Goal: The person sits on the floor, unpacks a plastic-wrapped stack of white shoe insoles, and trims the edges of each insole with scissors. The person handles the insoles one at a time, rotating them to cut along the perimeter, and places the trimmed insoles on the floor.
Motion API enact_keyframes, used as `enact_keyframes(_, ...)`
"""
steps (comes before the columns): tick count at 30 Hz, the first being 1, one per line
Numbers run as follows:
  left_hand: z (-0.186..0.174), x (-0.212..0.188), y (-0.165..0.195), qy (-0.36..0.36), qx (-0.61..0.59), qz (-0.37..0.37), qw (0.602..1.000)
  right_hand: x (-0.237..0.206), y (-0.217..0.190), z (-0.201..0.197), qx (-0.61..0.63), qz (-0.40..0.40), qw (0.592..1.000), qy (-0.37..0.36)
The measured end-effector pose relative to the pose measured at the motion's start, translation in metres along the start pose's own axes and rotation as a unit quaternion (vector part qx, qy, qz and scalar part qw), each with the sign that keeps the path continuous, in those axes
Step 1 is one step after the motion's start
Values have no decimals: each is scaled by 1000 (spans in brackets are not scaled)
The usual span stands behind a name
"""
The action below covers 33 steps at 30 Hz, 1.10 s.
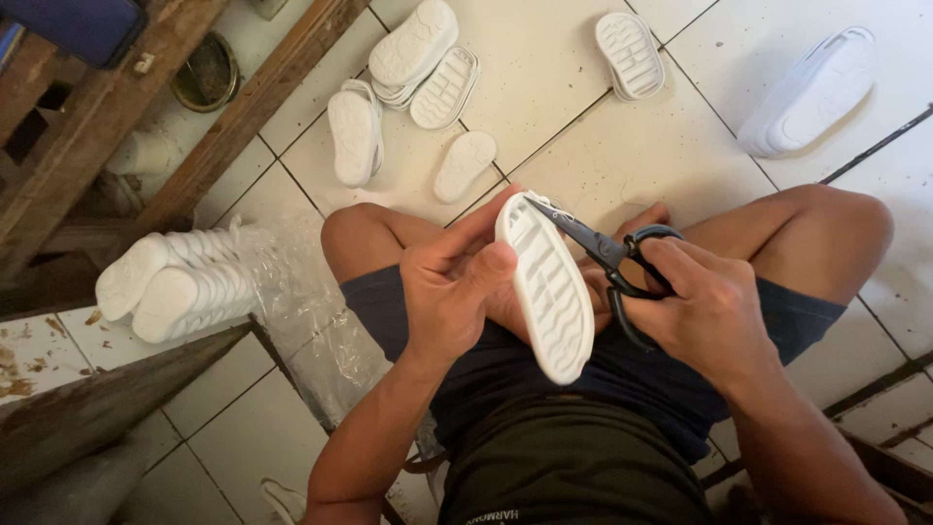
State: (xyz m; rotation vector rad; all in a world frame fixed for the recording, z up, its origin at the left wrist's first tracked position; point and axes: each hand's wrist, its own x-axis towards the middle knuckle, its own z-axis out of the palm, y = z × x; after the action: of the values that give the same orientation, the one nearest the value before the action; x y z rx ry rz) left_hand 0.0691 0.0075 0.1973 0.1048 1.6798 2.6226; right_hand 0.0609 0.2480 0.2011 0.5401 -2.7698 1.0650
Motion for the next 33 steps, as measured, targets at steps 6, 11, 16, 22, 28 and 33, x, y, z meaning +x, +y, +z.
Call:
enact_keyframes(6,-1,2,10,-40,-136,-101,985,6,2,-14,-15,-55,998,-5)
enact_keyframes(11,1,6,21,-64,-89,-143,984,10,5,-25,-28,-69,997,-16)
enact_keyframes(16,1,13,24,-105,-84,-181,974,11,15,-26,-39,-73,996,-41)
enact_keyframes(22,-13,18,25,-113,-161,-301,933,5,19,-29,-5,-23,997,-70)
enact_keyframes(28,-18,22,-27,-162,-435,-440,769,-2,5,-3,423,153,890,-75)
enact_keyframes(33,5,-6,-45,-127,-484,-232,834,-2,8,24,556,215,803,-28)
